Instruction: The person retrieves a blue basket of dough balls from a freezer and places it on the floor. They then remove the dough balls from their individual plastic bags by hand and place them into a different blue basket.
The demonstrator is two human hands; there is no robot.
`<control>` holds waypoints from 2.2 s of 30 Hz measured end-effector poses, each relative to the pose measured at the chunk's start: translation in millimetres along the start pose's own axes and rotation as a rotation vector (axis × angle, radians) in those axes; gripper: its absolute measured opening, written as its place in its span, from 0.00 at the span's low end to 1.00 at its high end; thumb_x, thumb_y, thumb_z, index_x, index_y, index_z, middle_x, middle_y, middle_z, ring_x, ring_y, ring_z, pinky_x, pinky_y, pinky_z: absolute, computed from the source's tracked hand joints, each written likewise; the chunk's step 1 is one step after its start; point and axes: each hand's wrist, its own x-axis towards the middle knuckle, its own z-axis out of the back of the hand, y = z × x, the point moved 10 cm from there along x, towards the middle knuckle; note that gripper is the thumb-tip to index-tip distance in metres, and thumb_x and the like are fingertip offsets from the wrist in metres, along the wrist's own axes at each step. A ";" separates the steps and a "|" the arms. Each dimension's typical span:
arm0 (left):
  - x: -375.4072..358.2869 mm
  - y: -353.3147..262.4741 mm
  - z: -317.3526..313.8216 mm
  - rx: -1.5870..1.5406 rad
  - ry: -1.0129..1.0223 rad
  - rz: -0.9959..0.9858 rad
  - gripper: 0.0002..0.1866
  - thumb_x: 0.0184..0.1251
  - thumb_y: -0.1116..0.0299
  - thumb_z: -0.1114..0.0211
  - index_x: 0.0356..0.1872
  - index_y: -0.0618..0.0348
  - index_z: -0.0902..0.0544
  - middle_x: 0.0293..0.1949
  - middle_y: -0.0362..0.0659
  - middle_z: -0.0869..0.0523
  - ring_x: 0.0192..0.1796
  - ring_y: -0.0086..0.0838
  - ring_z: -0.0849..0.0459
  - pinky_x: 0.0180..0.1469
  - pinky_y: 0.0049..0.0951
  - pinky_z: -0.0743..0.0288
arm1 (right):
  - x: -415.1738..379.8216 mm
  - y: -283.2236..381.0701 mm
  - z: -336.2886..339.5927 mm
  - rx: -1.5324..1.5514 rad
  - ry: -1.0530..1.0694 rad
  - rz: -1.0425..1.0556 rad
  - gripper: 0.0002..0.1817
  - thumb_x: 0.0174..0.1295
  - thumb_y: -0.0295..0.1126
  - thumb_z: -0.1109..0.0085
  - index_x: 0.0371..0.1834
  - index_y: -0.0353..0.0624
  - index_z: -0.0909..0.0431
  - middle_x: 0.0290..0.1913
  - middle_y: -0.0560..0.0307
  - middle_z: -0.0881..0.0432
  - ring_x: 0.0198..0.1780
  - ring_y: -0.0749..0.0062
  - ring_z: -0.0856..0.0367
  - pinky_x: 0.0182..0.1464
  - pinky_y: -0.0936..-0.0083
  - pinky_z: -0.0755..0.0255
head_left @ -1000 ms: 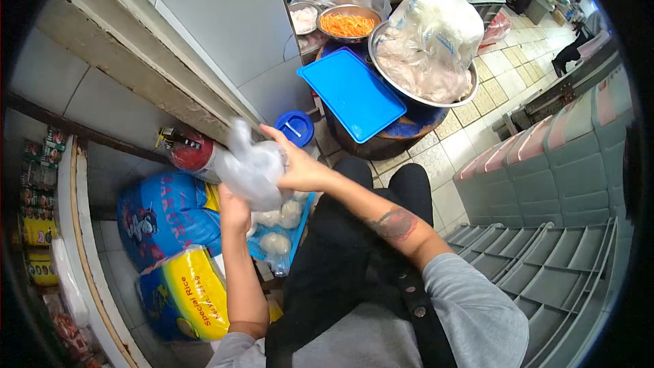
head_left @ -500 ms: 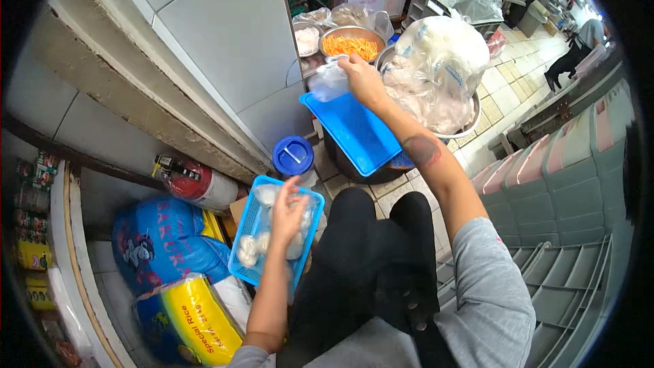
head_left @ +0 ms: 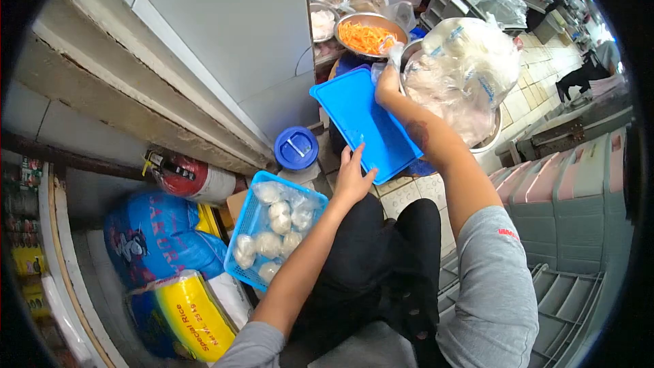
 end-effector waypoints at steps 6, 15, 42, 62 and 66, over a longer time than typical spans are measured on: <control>-8.0 -2.0 7.4 -0.101 -0.003 0.015 0.36 0.54 0.66 0.31 0.65 0.60 0.34 0.66 0.62 0.41 0.66 0.54 0.36 0.66 0.40 0.38 | 34.6 4.6 -35.0 0.162 0.033 0.012 0.16 0.62 0.33 0.51 0.52 0.44 0.22 0.57 0.53 0.23 0.56 0.60 0.25 0.55 0.63 0.33; -166.5 86.0 123.7 0.093 -0.294 0.139 0.19 0.51 0.73 0.36 0.47 0.58 0.21 0.52 0.52 0.24 0.55 0.47 0.25 0.59 0.40 0.32 | -22.8 1.7 22.7 0.341 -0.090 0.459 0.11 0.59 0.30 0.50 0.37 0.41 0.18 0.45 0.46 0.17 0.40 0.52 0.17 0.41 0.61 0.22; -276.6 193.6 205.4 0.679 -0.249 0.481 0.32 0.37 0.75 0.30 0.52 0.49 0.26 0.50 0.50 0.30 0.53 0.50 0.27 0.55 0.48 0.30 | -241.6 -66.9 159.1 1.379 -0.892 0.296 0.15 0.51 0.29 0.36 0.44 0.42 0.20 0.45 0.46 0.20 0.46 0.49 0.20 0.50 0.61 0.26; -277.8 78.3 131.9 -1.332 -0.065 0.435 0.52 0.45 0.55 0.24 0.70 0.53 0.46 0.64 0.48 0.32 0.63 0.42 0.28 0.58 0.46 0.26 | -422.3 157.1 191.9 2.479 -0.057 0.771 0.38 0.39 0.39 0.22 0.55 0.34 0.28 0.45 0.50 0.19 0.48 0.67 0.19 0.47 0.71 0.25; -263.5 79.3 128.3 -1.192 -0.048 0.410 0.51 0.45 0.58 0.23 0.69 0.57 0.44 0.63 0.49 0.30 0.63 0.43 0.28 0.62 0.48 0.30 | -415.8 172.8 168.7 2.527 0.241 0.590 0.22 0.49 0.39 0.28 0.35 0.32 0.25 0.24 0.56 0.20 0.27 0.73 0.19 0.31 0.71 0.25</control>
